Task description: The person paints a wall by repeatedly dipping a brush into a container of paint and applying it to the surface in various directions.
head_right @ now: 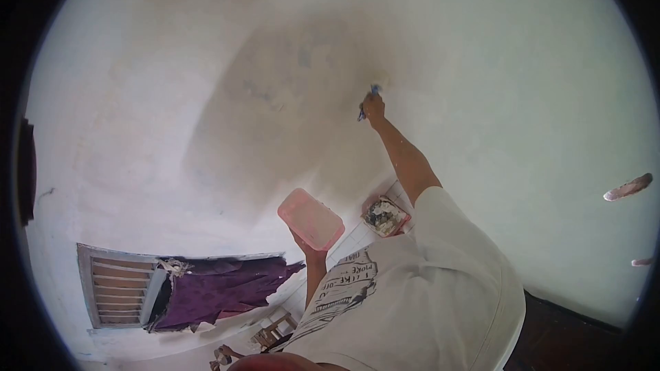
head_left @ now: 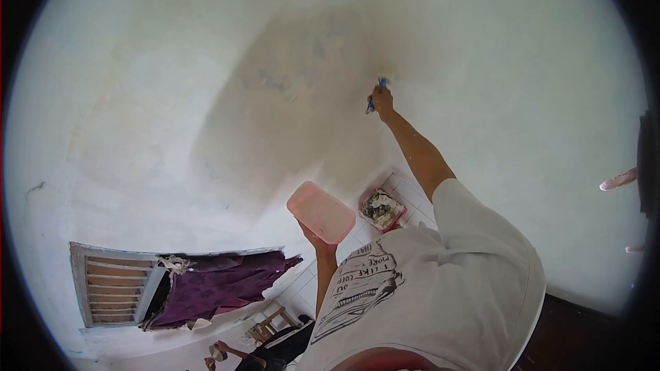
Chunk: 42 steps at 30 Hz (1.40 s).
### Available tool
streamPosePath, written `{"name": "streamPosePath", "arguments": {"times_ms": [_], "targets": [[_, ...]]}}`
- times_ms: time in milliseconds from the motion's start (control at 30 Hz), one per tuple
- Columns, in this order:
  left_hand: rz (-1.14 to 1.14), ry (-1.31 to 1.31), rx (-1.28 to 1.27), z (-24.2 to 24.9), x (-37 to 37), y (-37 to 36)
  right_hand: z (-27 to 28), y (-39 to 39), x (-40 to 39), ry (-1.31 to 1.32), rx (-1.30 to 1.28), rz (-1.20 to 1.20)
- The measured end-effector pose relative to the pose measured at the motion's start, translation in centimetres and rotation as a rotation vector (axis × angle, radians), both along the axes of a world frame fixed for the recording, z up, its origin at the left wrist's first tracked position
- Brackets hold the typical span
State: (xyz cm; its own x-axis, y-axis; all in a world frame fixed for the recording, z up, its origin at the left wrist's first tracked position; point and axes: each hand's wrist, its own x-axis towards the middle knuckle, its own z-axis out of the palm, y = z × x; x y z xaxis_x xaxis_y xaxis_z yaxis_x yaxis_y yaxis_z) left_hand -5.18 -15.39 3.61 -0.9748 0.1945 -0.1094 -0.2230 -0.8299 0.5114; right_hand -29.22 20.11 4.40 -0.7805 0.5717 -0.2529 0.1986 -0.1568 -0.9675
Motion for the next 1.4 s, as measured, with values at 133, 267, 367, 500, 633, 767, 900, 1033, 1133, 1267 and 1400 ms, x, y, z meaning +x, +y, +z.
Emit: {"name": "streamPosePath", "arguments": {"times_ms": [133,267,367,500,633,767,900,1033,1133,1267,1400], "targets": [[0.021,0.01,0.025,1.3,1.2,-0.4,-4.9,0.3,-4.3,0.05,-0.193,-0.03],[0.017,0.035,-0.059,1.3,1.5,0.3,17.1,-0.5,-3.1,0.484,-0.543,-0.166],[-0.066,-0.014,-0.003,1.4,1.4,0.2,21.9,-1.7,-2.3,0.616,-0.476,-0.143],[-0.065,-0.058,-0.02,1.8,1.3,1.2,12.1,-1.9,-4.7,0.525,0.027,-0.232],[-0.031,-0.083,-0.023,0.8,2.2,0.7,-3.6,-1.1,-1.1,-0.151,0.25,-0.08],[-0.008,-0.056,-0.011,2.7,2.3,1.4,-1.2,0.3,-4.2,-0.311,0.974,-0.003],[-0.023,-0.072,-0.002,1.8,2.1,1.0,17.5,-2.1,-3.4,0.607,0.361,-0.455],[-0.06,-0.088,-0.046,2.5,2.3,0.8,21.1,0.6,-2.1,0.648,0.372,-0.431],[-0.09,-0.055,-0.08,2.5,2.3,0.5,8.6,0.7,-1.2,0.563,0.646,-0.579],[-0.034,0.084,-0.131,3.1,3.5,0.4,-5.6,-1.6,2.2,-0.092,0.309,-0.373],[-0.065,-0.073,-0.036,1.8,3.1,-1.0,-1.3,-1.2,4.5,-0.216,-0.026,-0.381]]}}
